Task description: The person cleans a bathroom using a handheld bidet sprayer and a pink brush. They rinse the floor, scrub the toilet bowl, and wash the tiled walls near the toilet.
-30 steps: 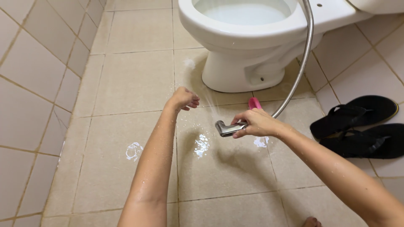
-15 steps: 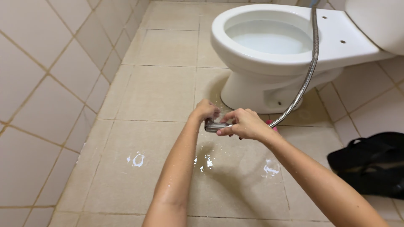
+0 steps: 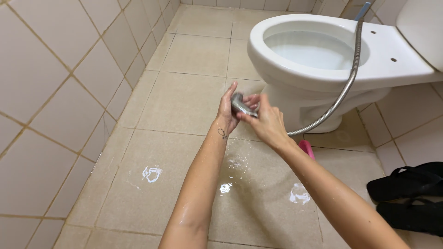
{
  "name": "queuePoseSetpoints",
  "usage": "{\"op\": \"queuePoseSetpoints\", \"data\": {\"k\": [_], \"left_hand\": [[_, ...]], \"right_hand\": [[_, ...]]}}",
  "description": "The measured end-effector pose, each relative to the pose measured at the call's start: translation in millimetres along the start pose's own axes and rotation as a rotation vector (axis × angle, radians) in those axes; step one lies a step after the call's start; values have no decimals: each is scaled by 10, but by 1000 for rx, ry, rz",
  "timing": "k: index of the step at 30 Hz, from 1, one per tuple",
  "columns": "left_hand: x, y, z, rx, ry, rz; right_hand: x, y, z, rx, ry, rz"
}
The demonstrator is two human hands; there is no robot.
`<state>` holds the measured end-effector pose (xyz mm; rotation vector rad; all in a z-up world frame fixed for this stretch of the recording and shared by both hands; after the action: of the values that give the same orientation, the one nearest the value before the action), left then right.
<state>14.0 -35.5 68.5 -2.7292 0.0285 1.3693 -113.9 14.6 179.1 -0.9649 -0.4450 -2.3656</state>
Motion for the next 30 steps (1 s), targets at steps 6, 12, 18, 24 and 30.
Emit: {"op": "queuePoseSetpoints", "data": {"k": [6, 12, 18, 24, 30], "left_hand": [[-1101, -178, -67, -129, 95, 443], [-1397, 137, 206, -33, 246, 476], [-1853, 161, 524, 22, 188, 531], [-2871, 132, 1218, 257, 943, 683], [-3373, 669, 1353, -51, 1674, 775]], "right_hand": [[394, 125, -74, 8, 337, -357], [775, -182, -336, -63, 515, -237], [2069, -417, -1238, -42, 893, -393], [2527, -62, -2288, -47, 1642, -470], [2758, -84, -2672, 50, 1988, -163]]}}
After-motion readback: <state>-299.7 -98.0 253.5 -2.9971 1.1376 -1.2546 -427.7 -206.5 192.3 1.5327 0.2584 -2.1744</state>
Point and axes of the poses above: each hand's wrist, its own y-axis towards the middle knuckle, its own x-axis out of the back of the hand, z = x × y, the point moved 6 cm from there along y, towards the middle knuckle, and after that the axes turned 15 degrees about z, right-handed, at the moved point
